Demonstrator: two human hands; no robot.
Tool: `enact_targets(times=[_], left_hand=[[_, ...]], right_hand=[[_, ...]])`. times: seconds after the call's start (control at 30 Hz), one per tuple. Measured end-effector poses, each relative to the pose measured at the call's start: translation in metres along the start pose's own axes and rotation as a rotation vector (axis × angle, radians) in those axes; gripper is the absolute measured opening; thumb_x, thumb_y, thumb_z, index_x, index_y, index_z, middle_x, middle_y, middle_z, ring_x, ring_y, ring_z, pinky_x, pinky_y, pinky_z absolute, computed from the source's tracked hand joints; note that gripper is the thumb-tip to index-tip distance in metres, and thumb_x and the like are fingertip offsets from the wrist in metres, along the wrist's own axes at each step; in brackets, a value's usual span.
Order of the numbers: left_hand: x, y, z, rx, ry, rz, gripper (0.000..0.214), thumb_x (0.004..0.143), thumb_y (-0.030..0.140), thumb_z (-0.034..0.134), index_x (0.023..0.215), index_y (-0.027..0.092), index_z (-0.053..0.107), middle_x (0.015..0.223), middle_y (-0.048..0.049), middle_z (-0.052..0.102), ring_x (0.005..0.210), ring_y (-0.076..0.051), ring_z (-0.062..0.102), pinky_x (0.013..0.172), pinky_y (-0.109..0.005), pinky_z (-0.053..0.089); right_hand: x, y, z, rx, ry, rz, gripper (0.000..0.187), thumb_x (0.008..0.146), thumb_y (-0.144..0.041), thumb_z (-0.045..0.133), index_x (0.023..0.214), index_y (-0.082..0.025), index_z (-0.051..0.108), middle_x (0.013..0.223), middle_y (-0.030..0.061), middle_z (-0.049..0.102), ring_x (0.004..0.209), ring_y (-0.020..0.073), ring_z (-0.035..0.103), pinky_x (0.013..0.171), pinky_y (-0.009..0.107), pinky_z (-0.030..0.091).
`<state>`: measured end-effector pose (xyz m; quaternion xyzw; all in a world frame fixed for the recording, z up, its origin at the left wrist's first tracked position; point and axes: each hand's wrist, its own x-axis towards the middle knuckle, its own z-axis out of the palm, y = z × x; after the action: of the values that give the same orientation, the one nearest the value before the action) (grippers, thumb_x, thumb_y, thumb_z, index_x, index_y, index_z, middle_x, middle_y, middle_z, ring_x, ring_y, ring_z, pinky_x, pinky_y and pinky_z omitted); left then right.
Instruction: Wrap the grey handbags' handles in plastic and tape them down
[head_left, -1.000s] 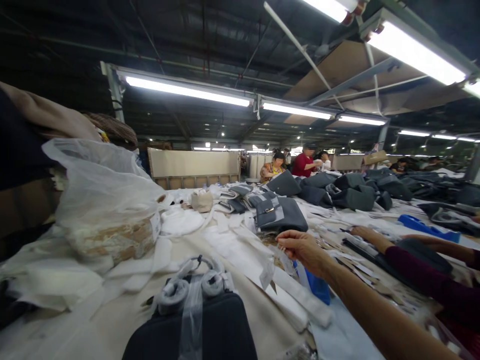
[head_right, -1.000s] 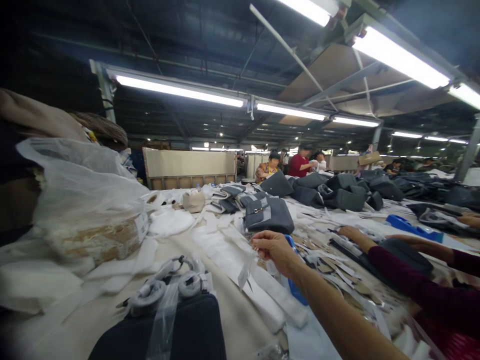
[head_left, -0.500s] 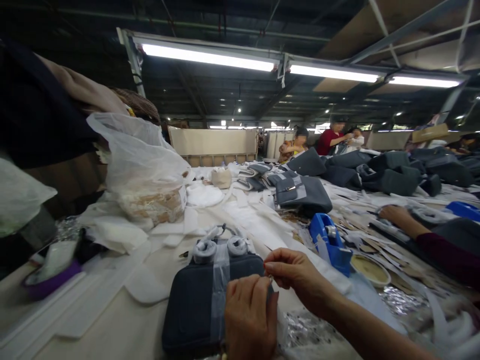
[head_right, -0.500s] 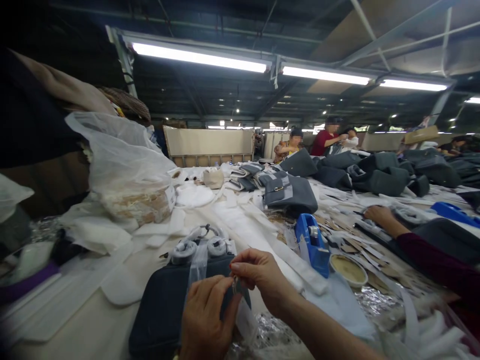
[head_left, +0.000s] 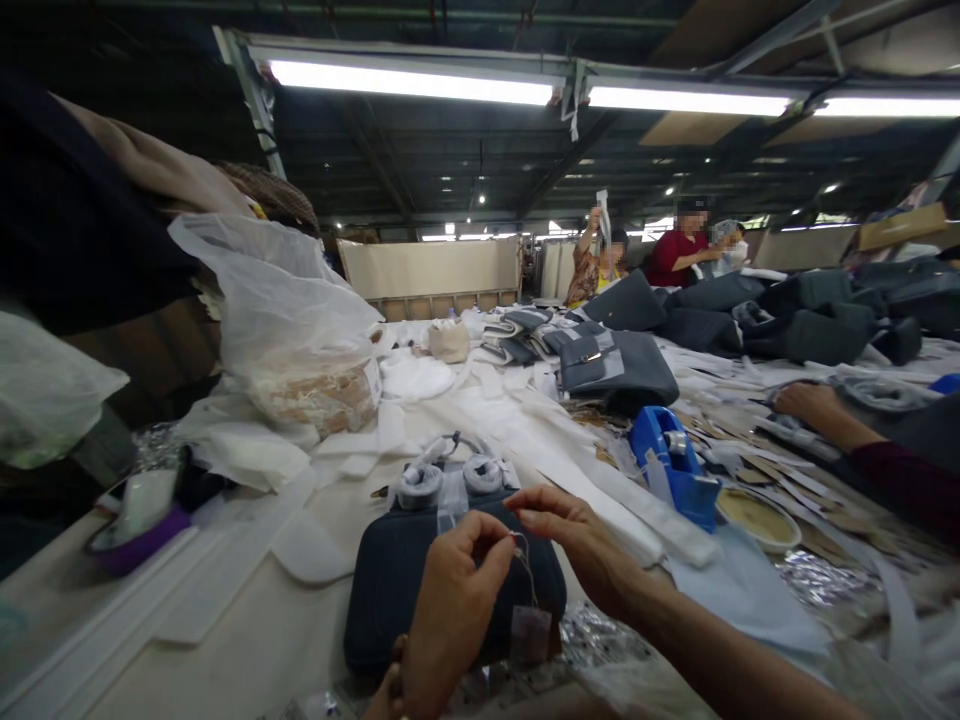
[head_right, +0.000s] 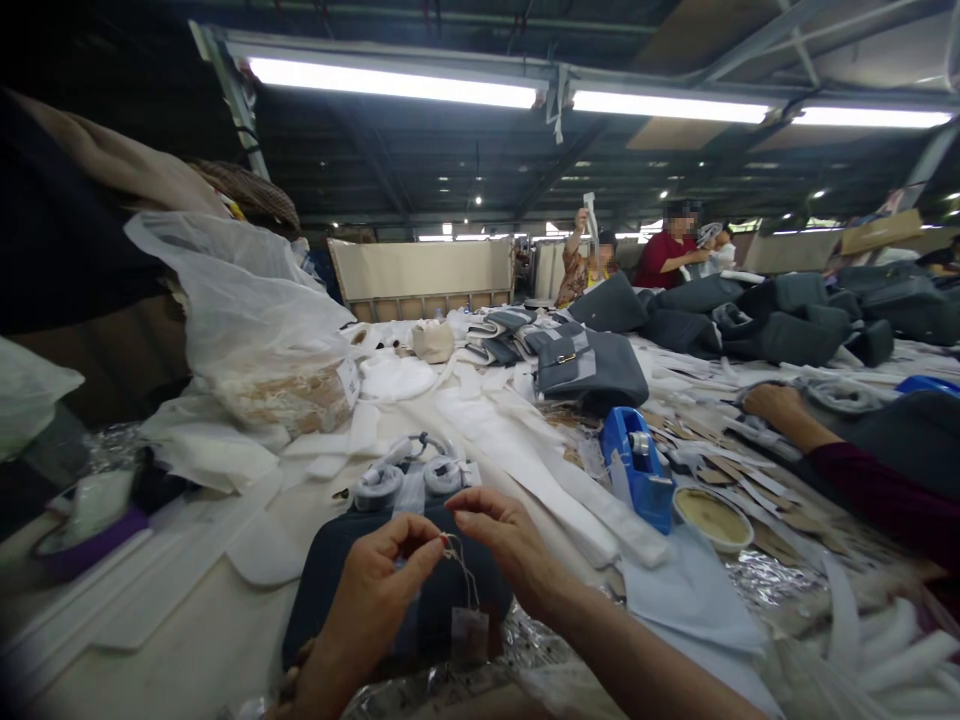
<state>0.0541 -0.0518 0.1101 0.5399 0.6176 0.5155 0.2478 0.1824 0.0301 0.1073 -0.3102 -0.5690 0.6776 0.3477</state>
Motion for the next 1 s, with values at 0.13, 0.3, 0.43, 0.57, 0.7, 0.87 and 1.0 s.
enact_targets(times=[0.13, 0.3, 0.43, 0.57, 0.7, 0.87, 1.0], left_hand=[[0.006, 0.008, -0.018, -0.313, -0.057, -0.235, 0.013, 0.064, 0.027, 0.063, 0.061, 0.015, 0.061, 0.055, 0.0017, 0.058, 0.055, -0.011, 0.05, 0.057, -0.023, 0.037], [0.01, 0.007, -0.027, -0.551, -0.063, -0.346, 0.008, 0.055, 0.02, 0.065, 0.057, 0.014, 0.06, 0.061, -0.0011, 0.064, 0.048, -0.008, 0.048, 0.05, -0.02, 0.035], [0.01, 0.006, -0.029, -0.698, -0.111, -0.406, 0.007, 0.052, 0.016, 0.064, 0.055, 0.013, 0.058, 0.061, -0.0024, 0.065, 0.042, -0.005, 0.044, 0.044, -0.018, 0.031], [0.008, 0.003, -0.028, -0.86, -0.166, -0.445, 0.008, 0.053, 0.016, 0.063, 0.058, 0.013, 0.058, 0.06, -0.0042, 0.065, 0.039, -0.004, 0.042, 0.041, -0.017, 0.028], [0.013, -0.005, -0.027, -0.906, -0.14, -0.477, 0.013, 0.055, 0.022, 0.066, 0.063, 0.014, 0.059, 0.052, -0.0002, 0.059, 0.036, -0.005, 0.04, 0.041, -0.018, 0.027], [0.061, -0.037, -0.023, -0.554, 0.112, -0.416, 0.018, 0.06, 0.025, 0.068, 0.072, 0.011, 0.064, 0.074, -0.0063, 0.066, 0.061, -0.011, 0.058, 0.057, -0.022, 0.043], [0.127, -0.069, -0.015, -0.425, 0.157, -0.362, 0.015, 0.082, 0.028, 0.061, 0.084, 0.013, 0.062, 0.087, -0.0047, 0.064, 0.079, -0.015, 0.06, 0.074, -0.03, 0.05]], right_hand=[[0.001, 0.012, 0.002, 0.158, -0.22, 0.101, 0.031, 0.057, -0.017, 0.058, 0.087, -0.016, 0.067, 0.079, 0.0013, 0.069, 0.072, 0.0157, 0.059, 0.071, 0.03, 0.042], [-0.002, 0.025, 0.009, 0.136, -0.303, 0.041, 0.024, 0.061, -0.02, 0.057, 0.082, -0.013, 0.069, 0.074, 0.0035, 0.07, 0.078, 0.0175, 0.061, 0.081, 0.033, 0.04], [-0.004, 0.028, 0.013, 0.149, -0.294, 0.084, 0.016, 0.063, -0.025, 0.062, 0.072, -0.013, 0.067, 0.062, 0.0019, 0.066, 0.062, 0.014, 0.058, 0.071, 0.03, 0.043], [-0.007, 0.027, 0.014, 0.2, -0.287, 0.215, 0.018, 0.06, -0.029, 0.066, 0.069, -0.015, 0.062, 0.046, -0.0054, 0.052, 0.04, 0.0069, 0.042, 0.044, 0.021, 0.033], [-0.005, 0.018, 0.006, 0.178, -0.313, 0.308, 0.023, 0.056, -0.032, 0.071, 0.066, -0.016, 0.057, 0.044, -0.0096, 0.04, 0.037, 0.0023, 0.026, 0.039, 0.018, 0.017], [0.038, -0.002, -0.015, -0.176, -0.207, 0.167, 0.029, 0.063, -0.044, 0.062, 0.067, -0.017, 0.053, 0.048, -0.0088, 0.036, 0.042, 0.0045, 0.025, 0.042, 0.021, 0.016], [0.097, -0.014, -0.025, -0.499, -0.045, -0.051, 0.024, 0.067, -0.042, 0.054, 0.064, -0.017, 0.053, 0.049, -0.0066, 0.039, 0.046, 0.0078, 0.032, 0.046, 0.023, 0.022]])
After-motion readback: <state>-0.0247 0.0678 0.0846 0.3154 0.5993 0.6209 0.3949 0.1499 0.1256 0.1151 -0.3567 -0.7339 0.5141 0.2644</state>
